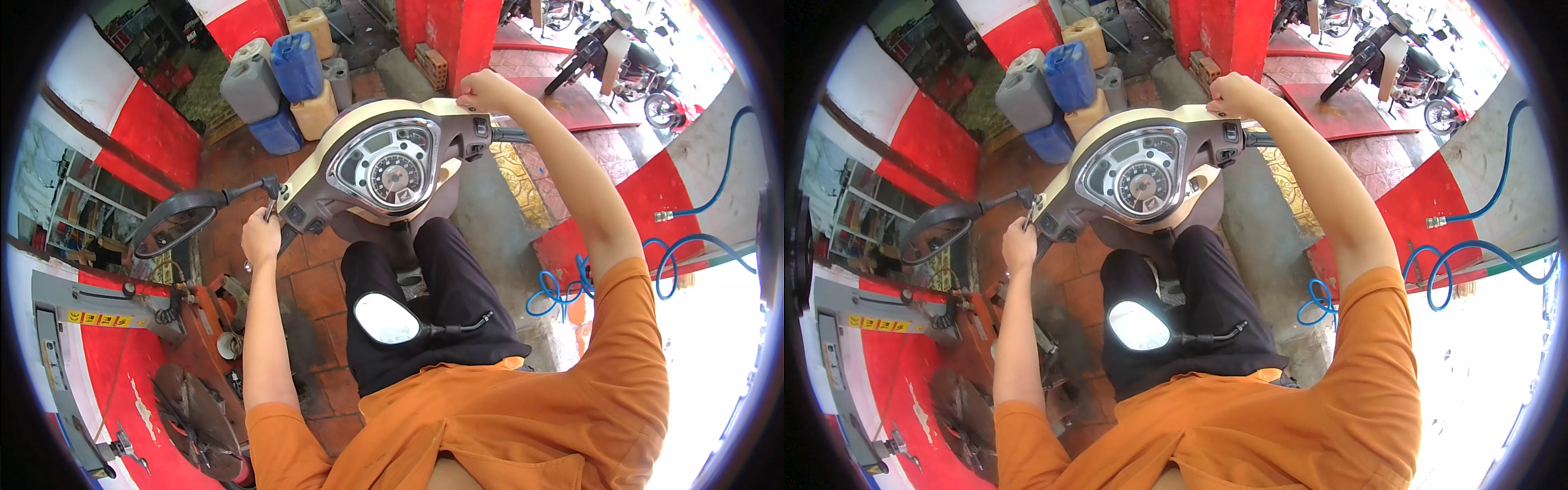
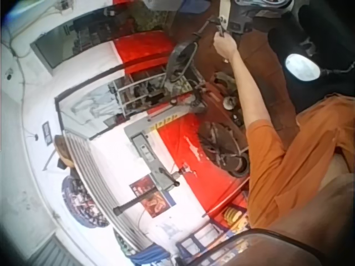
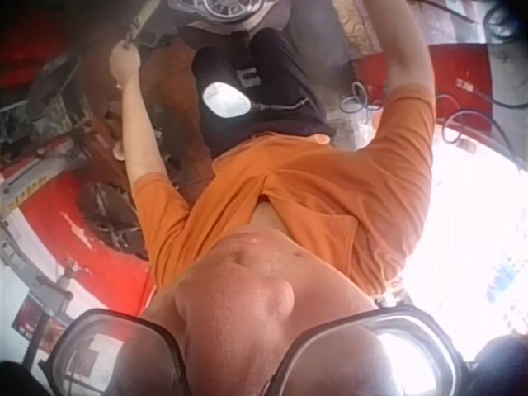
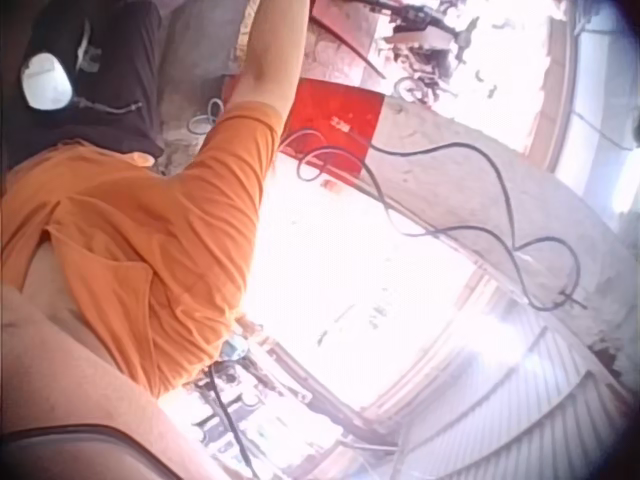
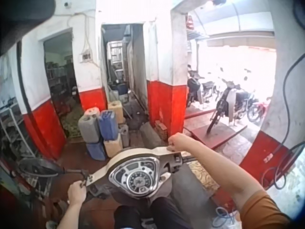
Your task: The person uses two wrenches to loosen and then remove the left rearview mirror from the handlebar of a motorbike. After removing the mirror, the person handles the detached mirror and then touches the mounting point on the handlebar.
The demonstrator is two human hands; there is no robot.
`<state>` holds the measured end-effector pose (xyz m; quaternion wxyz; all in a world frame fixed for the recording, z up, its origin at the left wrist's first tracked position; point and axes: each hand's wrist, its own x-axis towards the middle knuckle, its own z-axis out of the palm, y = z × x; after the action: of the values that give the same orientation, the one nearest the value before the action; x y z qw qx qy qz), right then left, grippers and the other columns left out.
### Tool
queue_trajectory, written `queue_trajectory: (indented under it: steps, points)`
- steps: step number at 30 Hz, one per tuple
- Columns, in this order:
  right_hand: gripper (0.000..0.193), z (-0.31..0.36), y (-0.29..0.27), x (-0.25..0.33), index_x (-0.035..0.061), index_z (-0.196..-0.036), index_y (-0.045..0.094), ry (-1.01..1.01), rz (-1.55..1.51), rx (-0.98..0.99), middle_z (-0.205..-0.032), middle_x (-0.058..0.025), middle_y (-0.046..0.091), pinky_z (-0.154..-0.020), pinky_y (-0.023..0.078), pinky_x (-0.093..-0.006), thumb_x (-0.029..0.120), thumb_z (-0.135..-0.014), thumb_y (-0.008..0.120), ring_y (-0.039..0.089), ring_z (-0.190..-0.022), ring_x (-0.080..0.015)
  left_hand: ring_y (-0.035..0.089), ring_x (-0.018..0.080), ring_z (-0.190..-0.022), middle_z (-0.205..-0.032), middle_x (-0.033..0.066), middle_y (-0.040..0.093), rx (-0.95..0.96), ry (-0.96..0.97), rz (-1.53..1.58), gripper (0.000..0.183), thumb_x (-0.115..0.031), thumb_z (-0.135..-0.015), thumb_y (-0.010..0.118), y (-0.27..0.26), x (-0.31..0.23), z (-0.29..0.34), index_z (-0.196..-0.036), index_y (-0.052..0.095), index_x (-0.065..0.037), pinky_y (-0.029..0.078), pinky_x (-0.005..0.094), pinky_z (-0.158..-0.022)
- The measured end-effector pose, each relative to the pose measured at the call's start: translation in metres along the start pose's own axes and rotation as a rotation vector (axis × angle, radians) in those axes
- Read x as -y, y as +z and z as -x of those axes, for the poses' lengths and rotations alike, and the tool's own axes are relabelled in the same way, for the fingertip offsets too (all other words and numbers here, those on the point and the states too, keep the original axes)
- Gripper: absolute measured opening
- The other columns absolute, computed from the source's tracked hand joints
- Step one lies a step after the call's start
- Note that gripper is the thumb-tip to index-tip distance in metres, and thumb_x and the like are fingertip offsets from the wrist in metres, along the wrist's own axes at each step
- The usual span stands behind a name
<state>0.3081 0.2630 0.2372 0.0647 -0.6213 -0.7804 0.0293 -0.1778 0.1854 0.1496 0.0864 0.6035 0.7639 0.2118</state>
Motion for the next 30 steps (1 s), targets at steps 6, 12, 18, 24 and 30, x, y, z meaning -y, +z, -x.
queue_trajectory:
  steps: [6, 12, 18, 24, 30]
  points:
    - [0.015, -0.001, 0.004, -0.014, 0.0046, -0.084, 0.068, -0.259, -0.027, -0.064, -0.085, -0.0152, 0.067, -0.073, 0.051, -0.0421, 0.017, -0.076, 0.067, 0.065, -0.083, -0.0327, 0.064, 0.0399, -0.091, -0.092, 0.0197, 0.068, -0.007, 0.018, 0.013, 0.023, -0.027, -0.086, 0.056, 0.003, 0.002, -0.001, -0.093, 0.068, -0.009, 0.049, 0.0475, -0.079]
    - [0.013, 0.015, -0.018, -0.022, 0.0029, -0.093, 0.066, -0.386, -0.245, -0.226, -0.088, -0.0134, 0.066, -0.074, 0.051, -0.0371, 0.003, -0.08, 0.064, 0.064, -0.083, -0.0301, 0.064, 0.0397, -0.091, -0.092, 0.0194, 0.068, 0.014, 0.021, 0.022, 0.023, -0.027, -0.086, 0.056, 0.002, 0.002, -0.002, -0.092, 0.068, -0.009, 0.049, 0.0477, -0.078]
    - [0.022, 0.047, -0.05, -0.008, -0.0006, -0.106, 0.067, -0.065, -0.765, -0.629, -0.086, -0.0066, 0.066, -0.068, 0.05, -0.0285, 0.014, -0.091, 0.063, 0.065, -0.078, -0.0124, 0.064, 0.0396, -0.092, -0.093, 0.0197, 0.068, 0.027, 0.002, 0.033, 0.023, -0.029, -0.087, 0.056, 0.002, 0.001, -0.001, -0.093, 0.068, -0.01, 0.049, 0.0479, -0.079]
    - [0.018, 0.176, 0.048, 0.051, 0.0125, -0.089, 0.06, 0.383, -1.754, -0.682, -0.069, 0.0051, 0.05, -0.054, 0.04, -0.0235, 0.028, -0.097, 0.057, 0.05, -0.06, -0.0077, 0.062, 0.0412, -0.093, -0.093, 0.0203, 0.067, 0.006, 0.035, 0.016, 0.022, -0.028, -0.087, 0.056, 0.002, 0.001, -0.002, -0.093, 0.067, -0.009, 0.048, 0.049, -0.078]
    - [0.033, 0.299, 0.179, 0.154, 0.0087, -0.087, 0.055, 0.851, -2.305, -0.227, -0.065, 0.0049, 0.042, -0.047, 0.033, -0.0215, 0.039, -0.099, 0.053, 0.039, -0.053, -0.007, 0.061, 0.0435, -0.092, -0.09, 0.0214, 0.066, -0.035, 0.093, 0.013, 0.02, -0.022, -0.084, 0.055, 0.001, 0.006, 0.001, -0.092, 0.065, -0.007, 0.047, 0.0502, -0.077]
